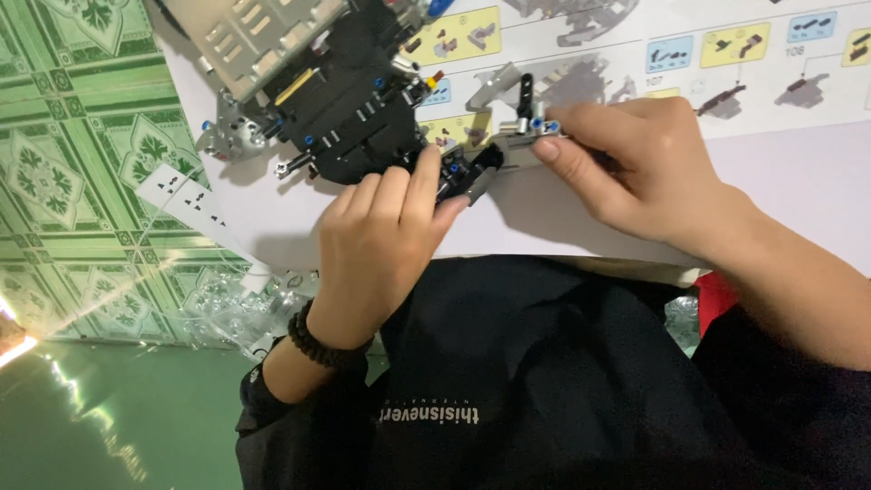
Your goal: The person assembles a complex mechanical model using small plastic bricks, following a printed instruction manual. They pick up individual pieces and attach them to the main structure, occasionally rotating the model to access different connection points.
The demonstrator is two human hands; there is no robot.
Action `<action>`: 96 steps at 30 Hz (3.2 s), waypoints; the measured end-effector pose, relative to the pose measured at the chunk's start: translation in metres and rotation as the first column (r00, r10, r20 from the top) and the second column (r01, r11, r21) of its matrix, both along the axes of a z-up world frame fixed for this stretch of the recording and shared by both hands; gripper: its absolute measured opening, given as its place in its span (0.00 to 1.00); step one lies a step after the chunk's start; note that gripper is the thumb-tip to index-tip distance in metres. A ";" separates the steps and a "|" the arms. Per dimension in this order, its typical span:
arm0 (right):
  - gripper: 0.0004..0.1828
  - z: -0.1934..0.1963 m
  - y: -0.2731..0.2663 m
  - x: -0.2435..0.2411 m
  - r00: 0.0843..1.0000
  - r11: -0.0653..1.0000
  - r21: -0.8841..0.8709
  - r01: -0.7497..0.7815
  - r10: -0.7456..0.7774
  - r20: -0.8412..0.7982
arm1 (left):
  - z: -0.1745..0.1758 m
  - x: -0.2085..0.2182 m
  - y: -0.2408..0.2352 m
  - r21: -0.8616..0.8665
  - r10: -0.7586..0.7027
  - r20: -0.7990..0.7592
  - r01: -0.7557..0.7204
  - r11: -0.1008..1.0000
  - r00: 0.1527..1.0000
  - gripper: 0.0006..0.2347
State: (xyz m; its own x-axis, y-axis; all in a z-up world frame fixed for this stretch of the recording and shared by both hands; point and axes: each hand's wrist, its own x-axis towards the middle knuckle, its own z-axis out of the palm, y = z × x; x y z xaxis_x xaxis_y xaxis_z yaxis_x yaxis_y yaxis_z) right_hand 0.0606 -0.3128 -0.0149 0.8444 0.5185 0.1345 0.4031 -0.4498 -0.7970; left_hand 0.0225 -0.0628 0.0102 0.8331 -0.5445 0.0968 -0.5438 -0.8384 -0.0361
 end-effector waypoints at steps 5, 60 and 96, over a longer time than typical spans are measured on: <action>0.11 0.000 -0.005 -0.001 1.000 0.999 0.034 0.007 -0.007 0.019 | -0.001 0.011 -0.007 0.178 -0.022 0.039 0.015 0.984 0.999 0.18; 0.17 -0.032 0.007 -0.007 0.761 0.928 -0.248 -0.278 0.370 0.533 | 0.018 0.059 -0.005 -0.024 -0.222 -0.577 0.255 0.967 0.786 0.13; 0.09 -0.022 0.017 -0.007 0.732 0.869 -0.223 -0.442 0.493 0.471 | 0.027 0.075 -0.027 0.296 0.219 -0.876 0.120 0.948 0.430 0.14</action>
